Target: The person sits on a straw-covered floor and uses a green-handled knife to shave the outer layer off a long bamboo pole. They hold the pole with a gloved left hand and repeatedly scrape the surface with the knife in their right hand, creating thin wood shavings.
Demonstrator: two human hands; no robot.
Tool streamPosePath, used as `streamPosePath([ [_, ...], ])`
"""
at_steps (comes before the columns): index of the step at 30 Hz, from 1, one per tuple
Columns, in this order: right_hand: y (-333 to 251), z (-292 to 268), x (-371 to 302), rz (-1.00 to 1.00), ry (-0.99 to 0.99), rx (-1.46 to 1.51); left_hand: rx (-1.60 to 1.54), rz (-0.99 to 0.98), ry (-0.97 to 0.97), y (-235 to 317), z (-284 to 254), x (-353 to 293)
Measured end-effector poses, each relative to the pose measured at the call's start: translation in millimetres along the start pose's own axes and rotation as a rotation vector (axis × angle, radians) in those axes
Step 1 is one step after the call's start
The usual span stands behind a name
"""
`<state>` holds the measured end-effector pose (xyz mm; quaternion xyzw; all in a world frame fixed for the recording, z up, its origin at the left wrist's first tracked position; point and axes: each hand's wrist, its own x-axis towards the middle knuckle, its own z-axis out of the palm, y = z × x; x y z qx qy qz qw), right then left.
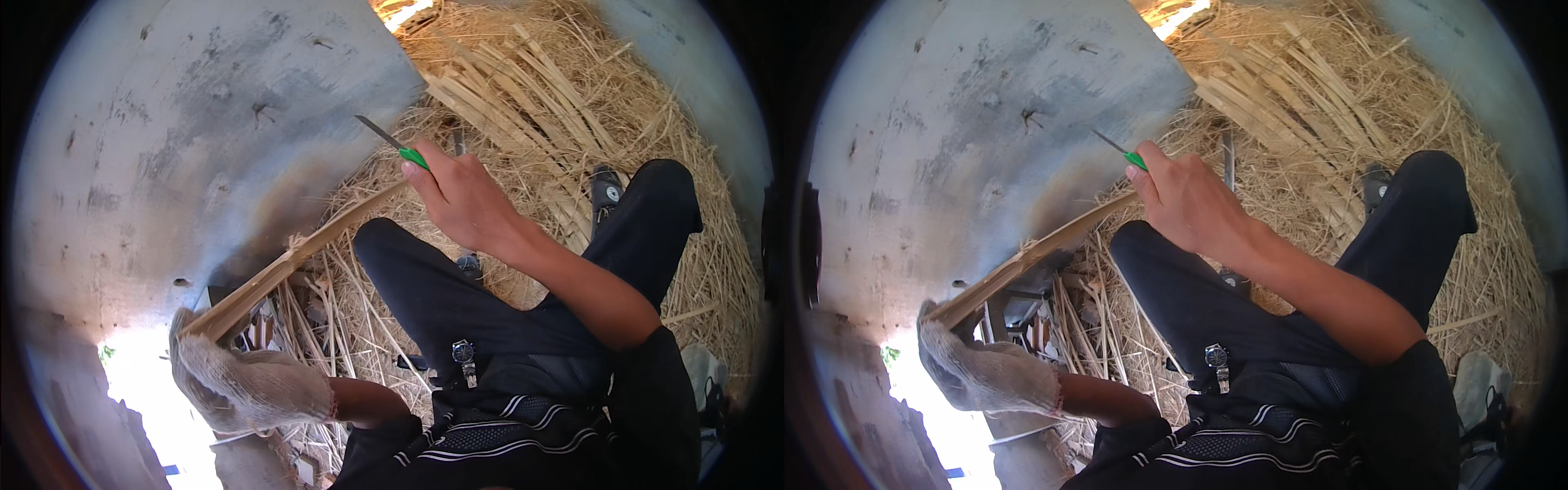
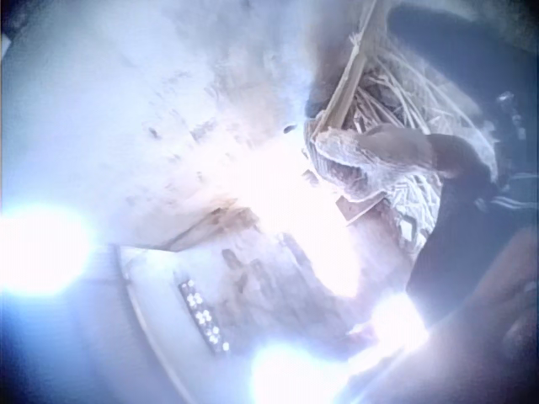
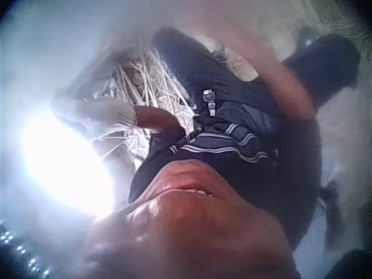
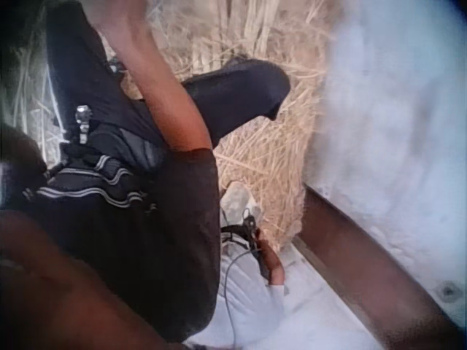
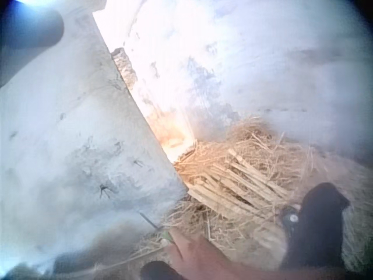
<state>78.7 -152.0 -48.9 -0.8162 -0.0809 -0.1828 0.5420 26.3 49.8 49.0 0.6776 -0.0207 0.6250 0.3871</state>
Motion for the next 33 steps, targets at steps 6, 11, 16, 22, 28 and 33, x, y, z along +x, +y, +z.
streamPosePath([
  [6,-65.5,11.1,-33.5,-0.182,-0.163,0.183,-0.125,-0.145,-0.235,8.0,-17.3,14.5],
  [11,-68.9,19.7,-46.0,-0.249,-0.124,0.195,0.218,0.135,-0.296,5.3,-10.3,16.5],
  [16,-61.6,5.8,-50.8,-0.198,-0.137,0.135,0.135,-0.043,-0.014,-1.2,5.2,20.7],
  [22,-55.7,5.5,-54.5,-0.198,-0.153,0.136,0.369,0.278,-0.013,-45.7,-6.5,11.3],
  [28,-45.7,7.7,-55.7,-0.185,-0.159,0.085,0.371,0.064,-0.045,-25.8,1.0,-24.0],
  [33,-45.7,8.0,-53.6,-0.162,-0.188,0.090,0.280,0.229,0.196,-46.0,-14.6,25.1],
])
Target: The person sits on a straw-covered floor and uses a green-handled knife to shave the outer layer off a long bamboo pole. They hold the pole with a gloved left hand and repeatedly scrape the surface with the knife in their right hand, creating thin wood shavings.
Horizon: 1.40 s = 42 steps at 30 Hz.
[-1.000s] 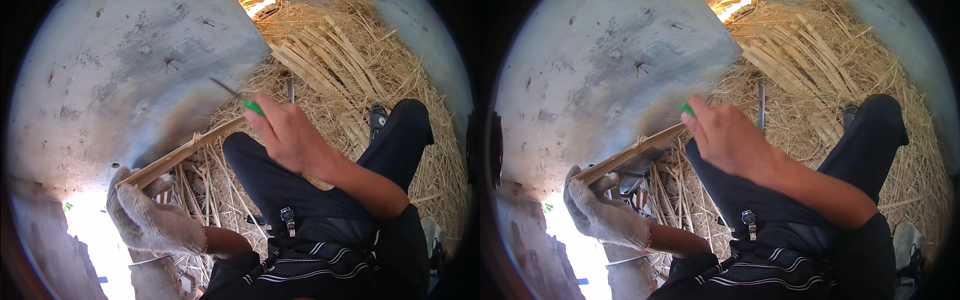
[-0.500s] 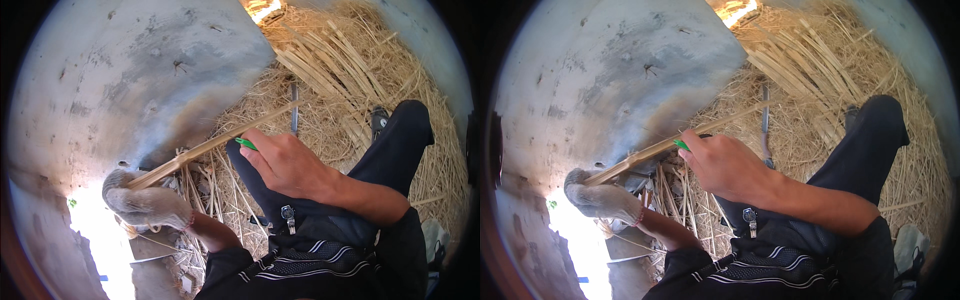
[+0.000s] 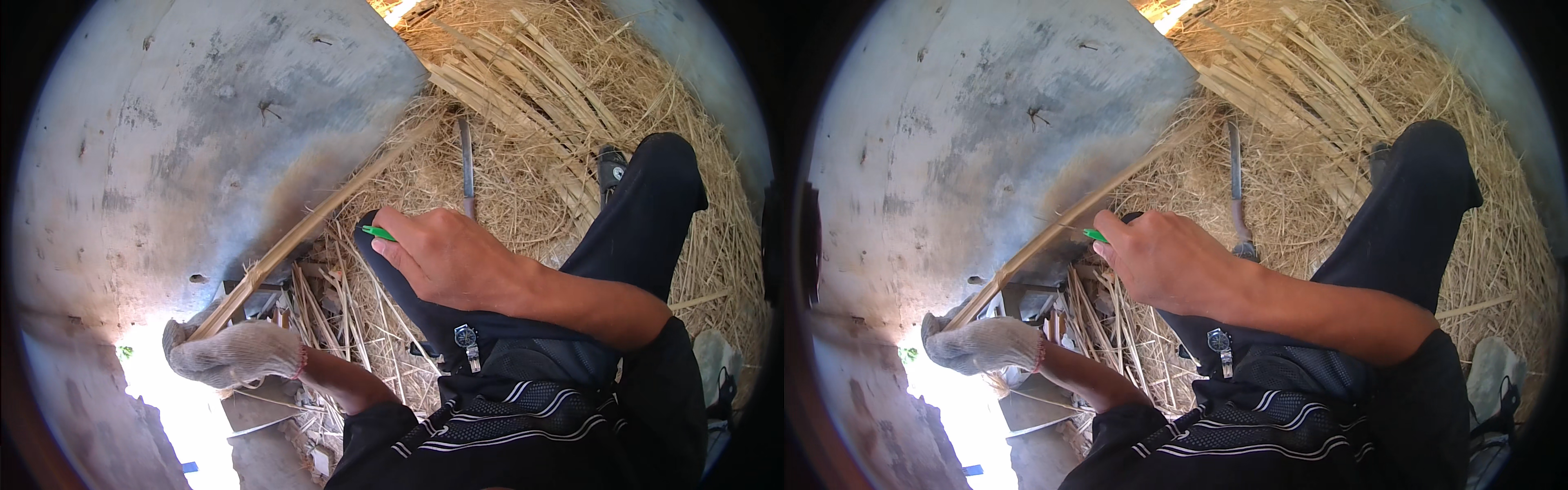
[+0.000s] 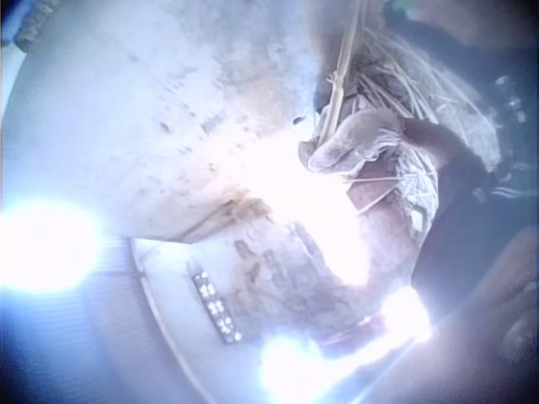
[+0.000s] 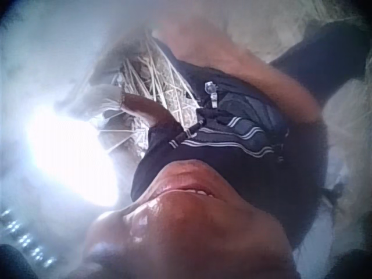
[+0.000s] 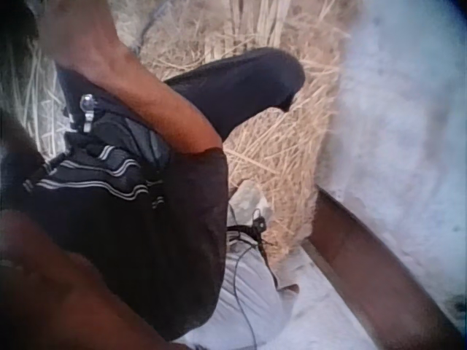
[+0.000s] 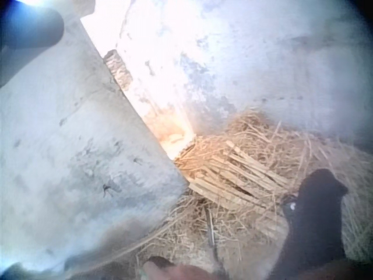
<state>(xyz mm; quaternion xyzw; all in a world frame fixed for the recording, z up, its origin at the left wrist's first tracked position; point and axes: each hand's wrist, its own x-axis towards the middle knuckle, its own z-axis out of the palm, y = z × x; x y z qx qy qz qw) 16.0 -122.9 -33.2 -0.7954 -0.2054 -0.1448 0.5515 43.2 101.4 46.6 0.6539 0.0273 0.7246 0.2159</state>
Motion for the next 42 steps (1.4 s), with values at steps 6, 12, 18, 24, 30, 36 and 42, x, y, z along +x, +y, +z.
streamPosePath([
  [6,4.7,6.4,0.8,0.092,-0.002,0.034,-0.441,-0.374,-0.704,41.9,4.8,-78.6],
  [12,8.4,16.3,-0.9,0.050,0.007,-0.003,-0.611,-0.445,-0.473,74.1,-16.7,-65.0],
  [18,-10.5,22.3,-7.6,0.015,-0.009,0.034,-0.575,-0.488,-0.611,64.8,-12.5,-83.7],
  [24,7.9,31.1,-6.1,0.092,-0.008,-0.052,-0.506,-0.512,-0.635,67.1,-14.1,-79.3],
  [30,39.2,38.1,1.9,0.114,0.022,-0.213,-0.444,-0.429,-0.735,75.9,-9.5,-85.2],
  [36,74.3,58.1,10.0,0.054,0.067,-0.444,-0.519,-0.568,-0.747,62.4,-4.9,-92.1],
  [42,282.4,2.4,-39.1,0.671,-0.186,-0.688,-0.497,-0.466,-0.800,64.0,-7.4,-72.7],
])
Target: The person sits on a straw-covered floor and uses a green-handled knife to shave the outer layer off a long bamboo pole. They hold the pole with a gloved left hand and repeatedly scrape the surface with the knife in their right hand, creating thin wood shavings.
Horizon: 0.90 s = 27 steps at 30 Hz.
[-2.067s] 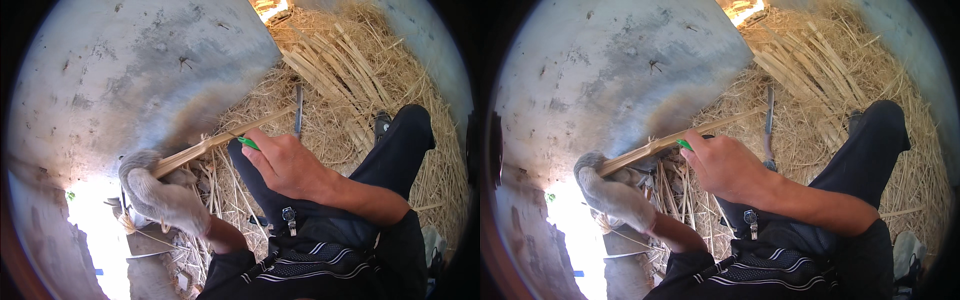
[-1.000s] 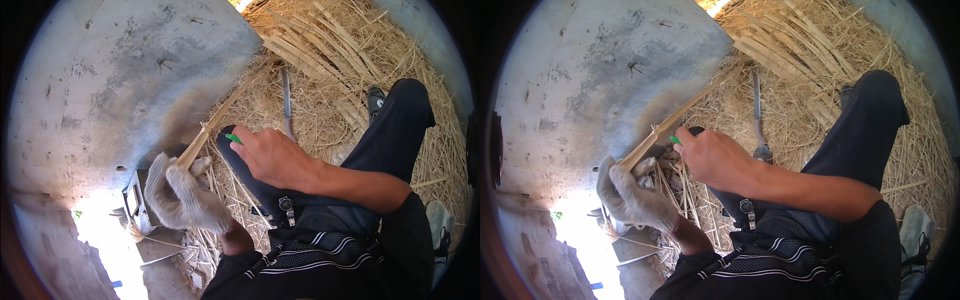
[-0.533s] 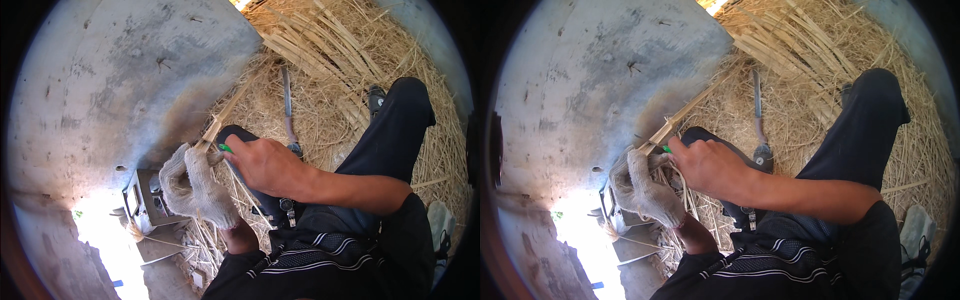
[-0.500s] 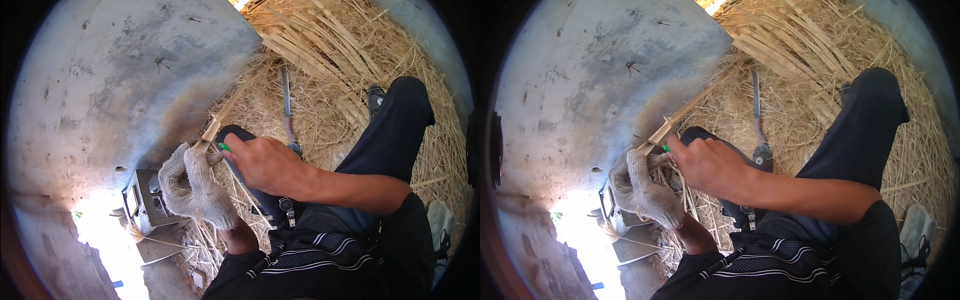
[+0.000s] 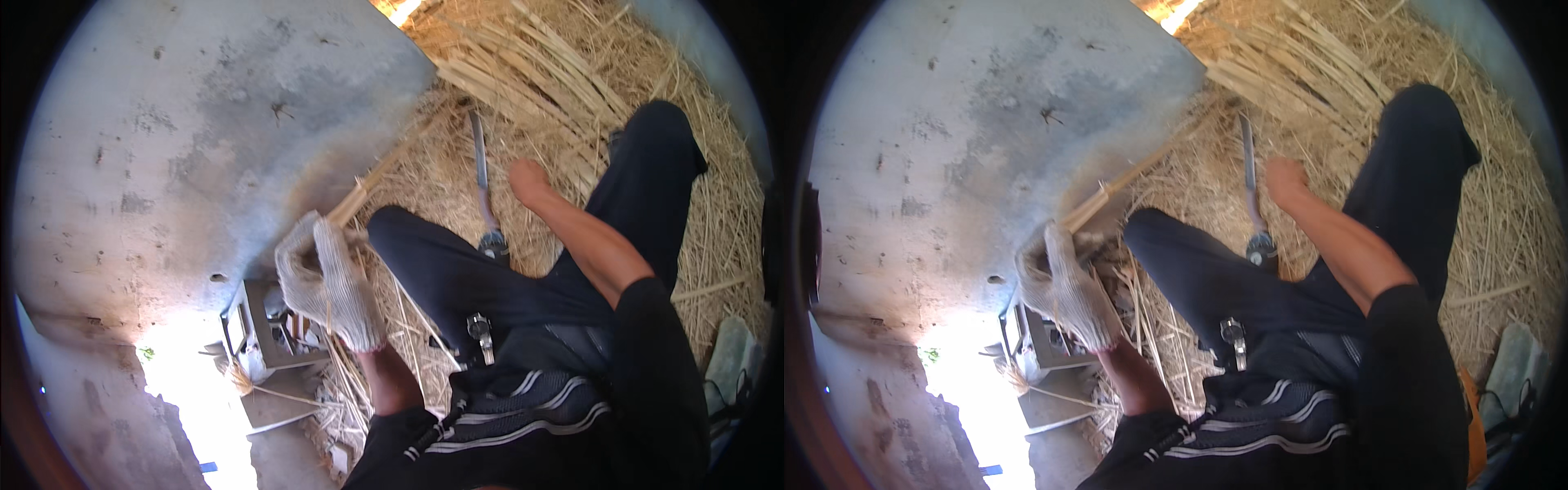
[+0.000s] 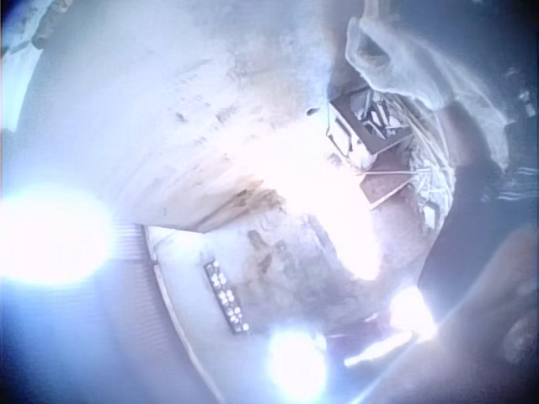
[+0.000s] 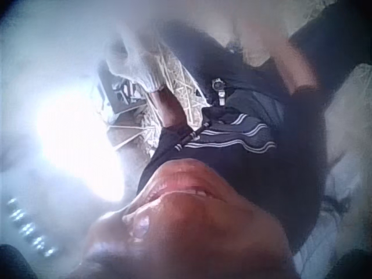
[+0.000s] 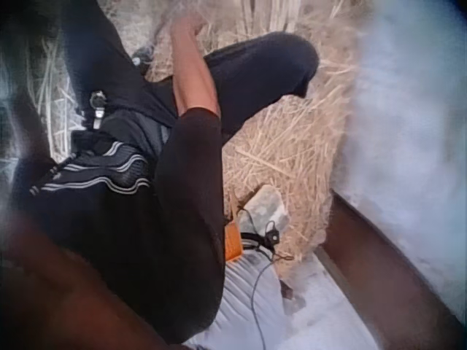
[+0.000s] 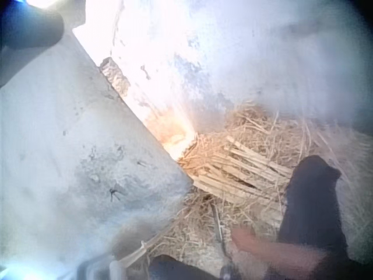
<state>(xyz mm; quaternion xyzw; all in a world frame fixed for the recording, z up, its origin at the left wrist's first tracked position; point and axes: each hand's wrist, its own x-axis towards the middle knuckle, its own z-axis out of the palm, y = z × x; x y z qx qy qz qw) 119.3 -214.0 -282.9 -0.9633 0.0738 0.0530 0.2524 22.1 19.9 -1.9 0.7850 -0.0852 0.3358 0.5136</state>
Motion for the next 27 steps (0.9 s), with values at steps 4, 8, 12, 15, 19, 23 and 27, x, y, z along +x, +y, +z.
streamPosePath([
  [4,-87.5,-60.4,-20.2,-0.158,0.141,0.219,-0.012,0.039,0.151,-7.4,-15.2,-3.0],
  [8,-171.7,-139.9,-92.1,-0.450,0.132,0.717,-0.053,-0.040,0.279,30.4,-25.6,-4.7],
  [12,-189.9,-147.3,-135.8,-0.694,0.193,0.668,0.030,-0.022,0.122,19.7,-9.7,-0.9],
  [15,-192.2,-145.3,-134.7,-0.555,0.081,0.589,-0.030,-0.017,0.061,-14.7,-5.8,-0.1],
  [19,-191.2,-127.1,-116.5,-0.552,0.095,0.613,-0.147,-0.135,0.068,-3.4,3.1,-2.4],
  [23,-191.0,-106.8,-99.0,-0.556,0.248,0.497,-0.151,-0.066,0.060,-9.6,9.8,-3.2],
  [27,-177.6,-71.9,-78.2,-0.587,0.451,0.355,-0.033,-0.049,0.038,-15.1,15.8,-12.0],
])
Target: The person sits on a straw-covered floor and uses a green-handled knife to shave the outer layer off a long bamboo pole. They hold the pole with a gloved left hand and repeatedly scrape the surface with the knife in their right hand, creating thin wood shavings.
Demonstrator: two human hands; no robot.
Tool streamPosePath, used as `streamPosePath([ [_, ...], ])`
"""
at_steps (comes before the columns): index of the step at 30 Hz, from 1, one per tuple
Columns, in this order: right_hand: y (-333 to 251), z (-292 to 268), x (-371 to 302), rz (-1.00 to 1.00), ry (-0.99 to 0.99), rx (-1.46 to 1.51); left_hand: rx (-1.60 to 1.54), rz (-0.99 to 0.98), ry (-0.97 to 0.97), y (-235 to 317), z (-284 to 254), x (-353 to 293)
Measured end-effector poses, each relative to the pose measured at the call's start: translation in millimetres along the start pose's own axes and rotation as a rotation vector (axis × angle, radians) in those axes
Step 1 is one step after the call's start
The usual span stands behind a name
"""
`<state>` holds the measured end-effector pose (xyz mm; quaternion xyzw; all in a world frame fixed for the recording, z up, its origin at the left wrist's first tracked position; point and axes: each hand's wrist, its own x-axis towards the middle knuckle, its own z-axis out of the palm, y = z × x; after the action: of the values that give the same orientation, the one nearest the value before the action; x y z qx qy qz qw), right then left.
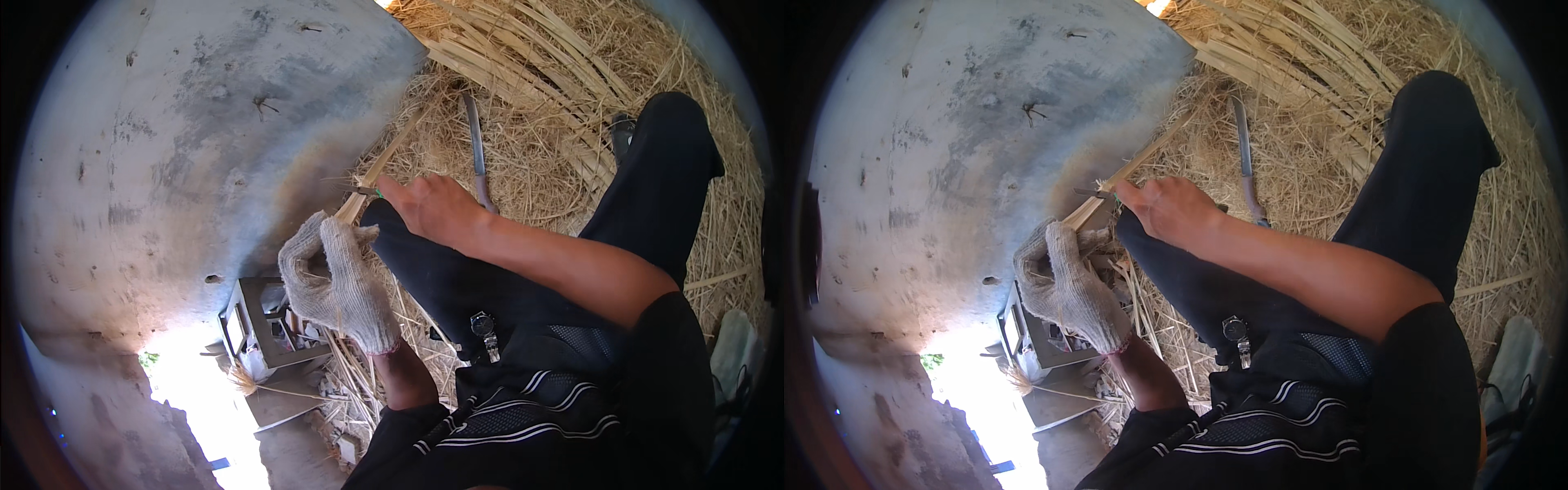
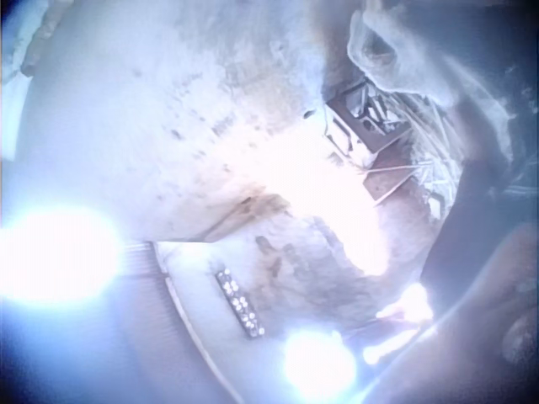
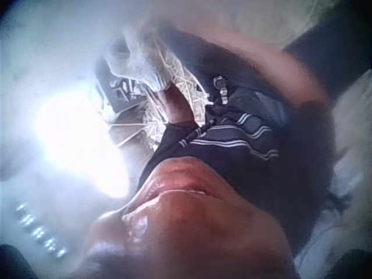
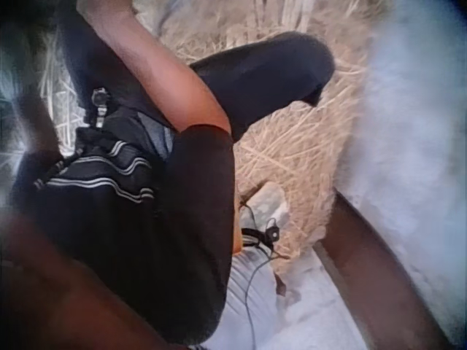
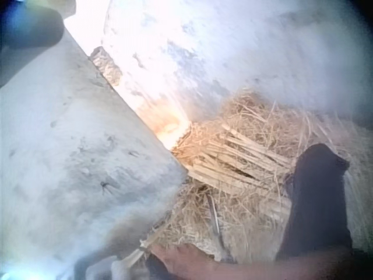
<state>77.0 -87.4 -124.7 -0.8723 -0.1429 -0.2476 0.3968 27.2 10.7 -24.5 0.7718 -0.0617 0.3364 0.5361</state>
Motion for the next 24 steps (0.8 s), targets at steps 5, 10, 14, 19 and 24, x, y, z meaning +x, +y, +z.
streamPosePath([
  [5,-3.0,21.3,21.6,-0.040,-0.068,-0.078,-0.041,0.001,0.080,-8.6,-12.7,12.5],
  [10,-30.9,42.9,67.3,-0.036,-0.078,-0.288,-0.032,0.001,0.185,-16.3,-29.2,54.9],
  [14,32.1,46.2,119.0,0.285,-0.090,-0.655,-0.079,0.000,0.135,-0.3,-22.9,72.9],
  [19,30.8,-26.2,70.6,0.174,-0.092,-0.262,-0.134,0.024,0.046,-9.1,-37.7,42.3],
  [24,6.3,-71.1,19.8,0.152,-0.089,0.258,-0.189,0.032,-0.005,-6.4,-13.7,23.1],
])
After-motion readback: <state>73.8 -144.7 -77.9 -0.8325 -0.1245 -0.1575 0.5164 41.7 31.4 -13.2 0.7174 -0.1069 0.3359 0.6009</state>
